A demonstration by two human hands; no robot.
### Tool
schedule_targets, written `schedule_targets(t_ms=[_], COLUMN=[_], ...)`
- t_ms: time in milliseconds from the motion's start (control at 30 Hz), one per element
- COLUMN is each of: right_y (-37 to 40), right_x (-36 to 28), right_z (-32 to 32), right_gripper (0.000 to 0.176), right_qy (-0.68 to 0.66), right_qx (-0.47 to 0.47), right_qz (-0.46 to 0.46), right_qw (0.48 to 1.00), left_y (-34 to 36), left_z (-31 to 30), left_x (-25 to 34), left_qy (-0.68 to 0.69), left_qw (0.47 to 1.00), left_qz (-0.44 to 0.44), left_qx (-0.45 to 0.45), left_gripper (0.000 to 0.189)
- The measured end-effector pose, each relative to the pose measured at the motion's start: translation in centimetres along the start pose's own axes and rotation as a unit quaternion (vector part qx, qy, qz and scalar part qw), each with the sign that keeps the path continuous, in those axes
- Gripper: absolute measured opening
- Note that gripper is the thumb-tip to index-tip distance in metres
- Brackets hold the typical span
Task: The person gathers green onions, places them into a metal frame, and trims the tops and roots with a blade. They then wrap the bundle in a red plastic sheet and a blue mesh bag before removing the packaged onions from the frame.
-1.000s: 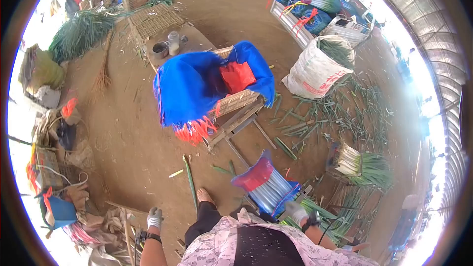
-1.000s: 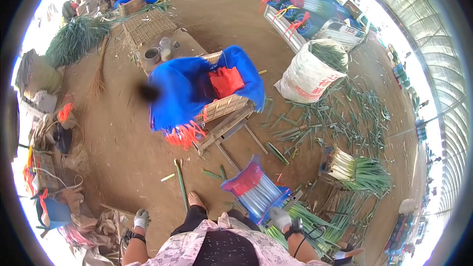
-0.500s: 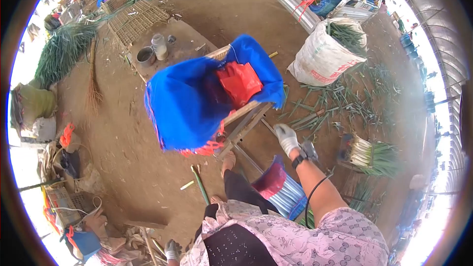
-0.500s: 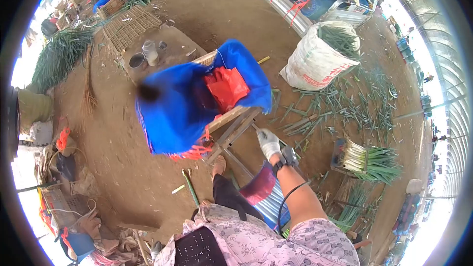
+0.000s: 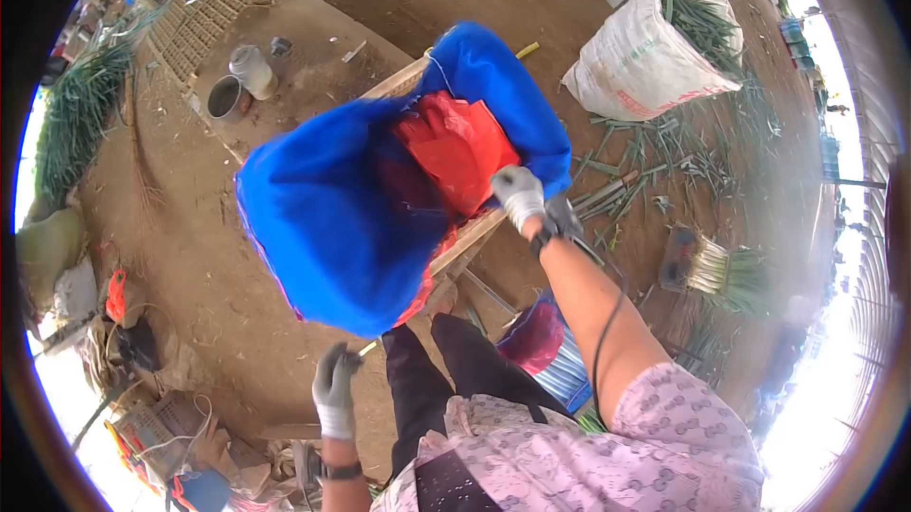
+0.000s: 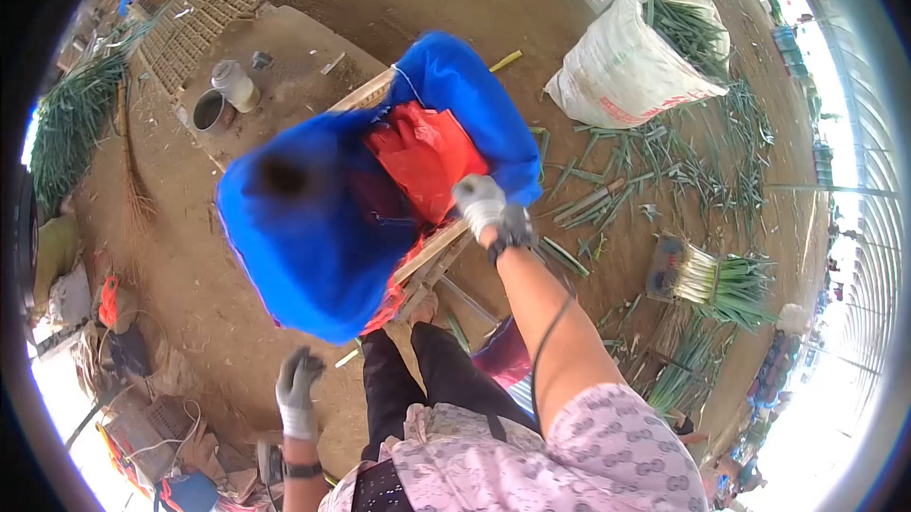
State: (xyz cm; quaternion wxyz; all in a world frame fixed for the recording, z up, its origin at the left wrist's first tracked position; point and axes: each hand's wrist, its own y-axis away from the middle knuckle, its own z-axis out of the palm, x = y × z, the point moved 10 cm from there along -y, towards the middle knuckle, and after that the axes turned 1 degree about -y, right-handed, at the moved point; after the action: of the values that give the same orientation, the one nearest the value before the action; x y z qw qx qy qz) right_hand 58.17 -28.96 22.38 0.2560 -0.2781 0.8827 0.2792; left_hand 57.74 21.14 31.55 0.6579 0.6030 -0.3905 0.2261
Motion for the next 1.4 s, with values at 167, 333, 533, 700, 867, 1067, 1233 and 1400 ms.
schedule_targets(t_ms=[167,333,533,700,867,1067,1233,1400], right_y=[8.3,12.1,12.9,12.7,11.5,9.0,4.6,7.1], right_x=[-3.9,-7.8,-8.1,-7.4,-4.5,-9.1,-8.1,-16.9], right_z=[2.8,6.9,7.1,5.6,6.8,7.2,13.9,8.9], right_gripper=[0.016,0.017,0.015,0.014,0.013,0.052,0.033,0.02], right_qy=[-0.065,0.085,-0.018,-0.172,-0.229,-0.105,0.146,0.021], right_qx=[-0.1,-0.114,-0.144,-0.07,-0.096,-0.059,-0.149,0.054], right_qz=[-0.132,-0.296,-0.229,-0.169,-0.026,-0.183,-0.244,-0.343], right_qw=[0.984,0.945,0.962,0.968,0.968,0.976,0.947,0.937], left_y=[-11.5,-18.0,-24.1,-22.1,-21.6,-15.8,-4.9,18.5], left_z=[15.2,25.4,21.8,18.9,17.8,14.6,3.8,-28.7], left_x=[2.3,4.7,-1.8,-0.1,1.8,0.2,-1.7,-26.6], left_qy=[0.093,-0.36,-0.155,0.031,0.093,-0.003,-0.181,0.094], left_qw=[0.987,0.918,0.982,0.993,0.992,0.994,0.974,0.906], left_qz=[-0.056,0.067,-0.034,-0.103,-0.076,-0.067,-0.081,-0.313], left_qx=[-0.115,-0.15,-0.099,-0.047,-0.041,-0.089,-0.109,0.268], left_gripper=[0.035,0.074,0.025,0.019,0.031,0.018,0.016,0.019])
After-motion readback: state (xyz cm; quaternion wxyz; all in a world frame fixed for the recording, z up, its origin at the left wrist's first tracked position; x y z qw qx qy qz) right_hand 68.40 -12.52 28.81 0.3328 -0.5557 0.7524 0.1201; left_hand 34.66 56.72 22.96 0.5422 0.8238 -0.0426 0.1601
